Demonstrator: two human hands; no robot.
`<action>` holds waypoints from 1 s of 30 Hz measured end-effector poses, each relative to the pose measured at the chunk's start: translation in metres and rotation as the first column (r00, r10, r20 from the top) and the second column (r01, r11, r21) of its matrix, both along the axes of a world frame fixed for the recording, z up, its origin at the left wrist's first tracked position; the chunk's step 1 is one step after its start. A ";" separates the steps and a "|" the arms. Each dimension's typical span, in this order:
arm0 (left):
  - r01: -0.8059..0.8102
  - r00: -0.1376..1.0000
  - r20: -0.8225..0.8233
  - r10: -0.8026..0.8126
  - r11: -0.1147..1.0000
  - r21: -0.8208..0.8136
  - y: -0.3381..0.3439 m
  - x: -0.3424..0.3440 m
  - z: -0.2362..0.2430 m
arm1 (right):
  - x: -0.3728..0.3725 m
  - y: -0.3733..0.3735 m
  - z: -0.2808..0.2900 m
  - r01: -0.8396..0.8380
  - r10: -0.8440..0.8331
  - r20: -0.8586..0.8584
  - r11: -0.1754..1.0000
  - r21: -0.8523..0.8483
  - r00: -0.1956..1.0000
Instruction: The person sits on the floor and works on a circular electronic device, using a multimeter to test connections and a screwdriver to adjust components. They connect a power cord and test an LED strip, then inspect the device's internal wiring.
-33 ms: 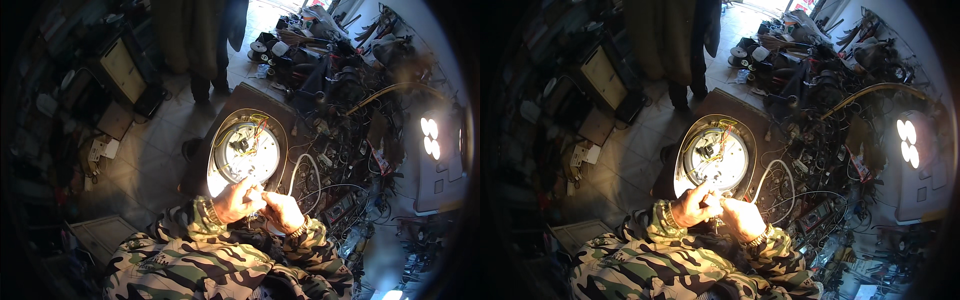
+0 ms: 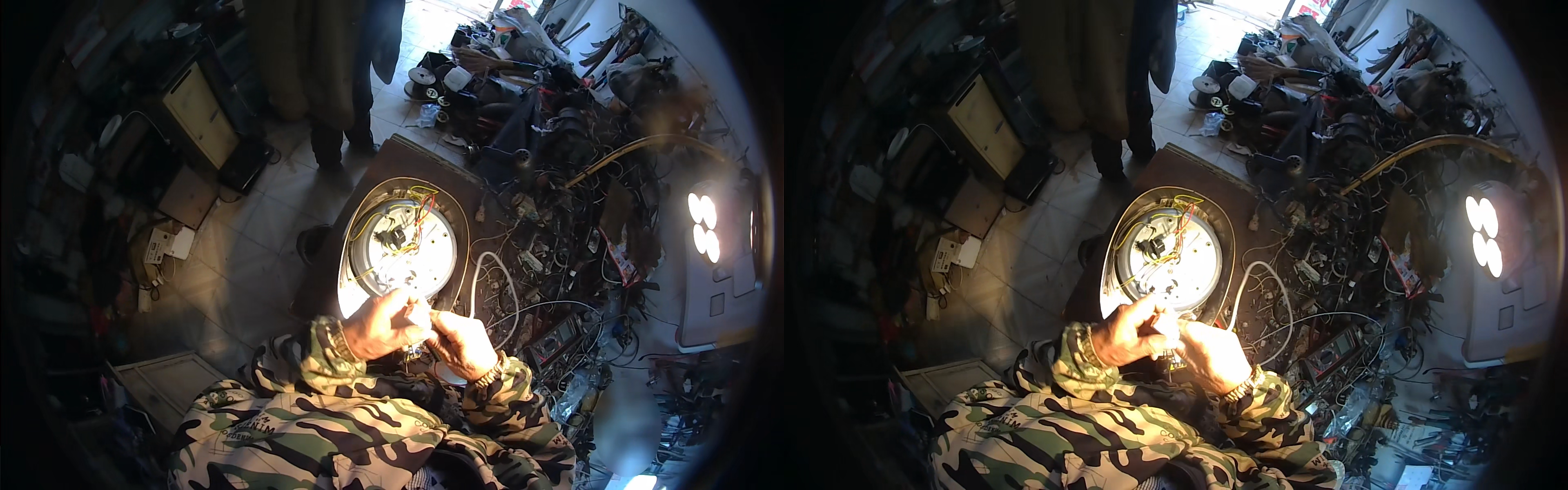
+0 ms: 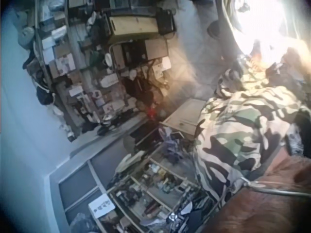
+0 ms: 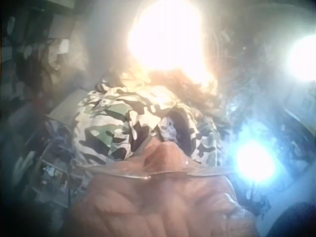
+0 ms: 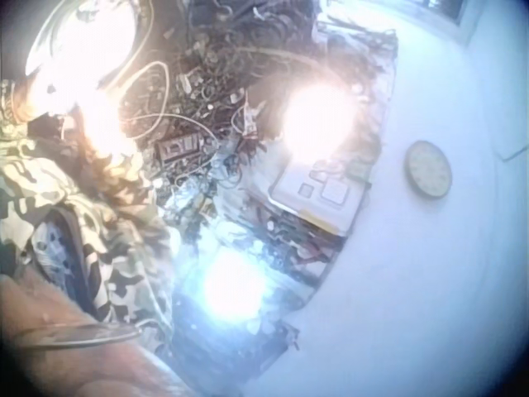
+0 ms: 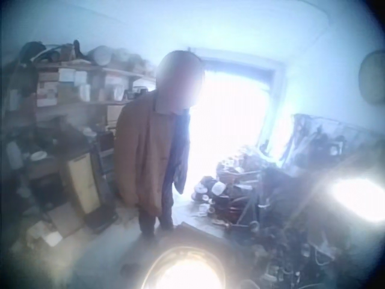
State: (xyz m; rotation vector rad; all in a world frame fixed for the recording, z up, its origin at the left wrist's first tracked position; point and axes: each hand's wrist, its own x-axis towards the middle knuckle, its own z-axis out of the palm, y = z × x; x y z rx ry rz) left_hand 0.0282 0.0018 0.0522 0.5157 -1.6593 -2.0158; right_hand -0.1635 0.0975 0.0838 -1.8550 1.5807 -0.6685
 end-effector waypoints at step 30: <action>-0.101 0.973 -0.115 0.198 0.822 0.560 -0.079 -0.080 -0.038 | -0.046 -0.031 -0.040 0.477 -0.439 0.399 0.879 0.005 0.805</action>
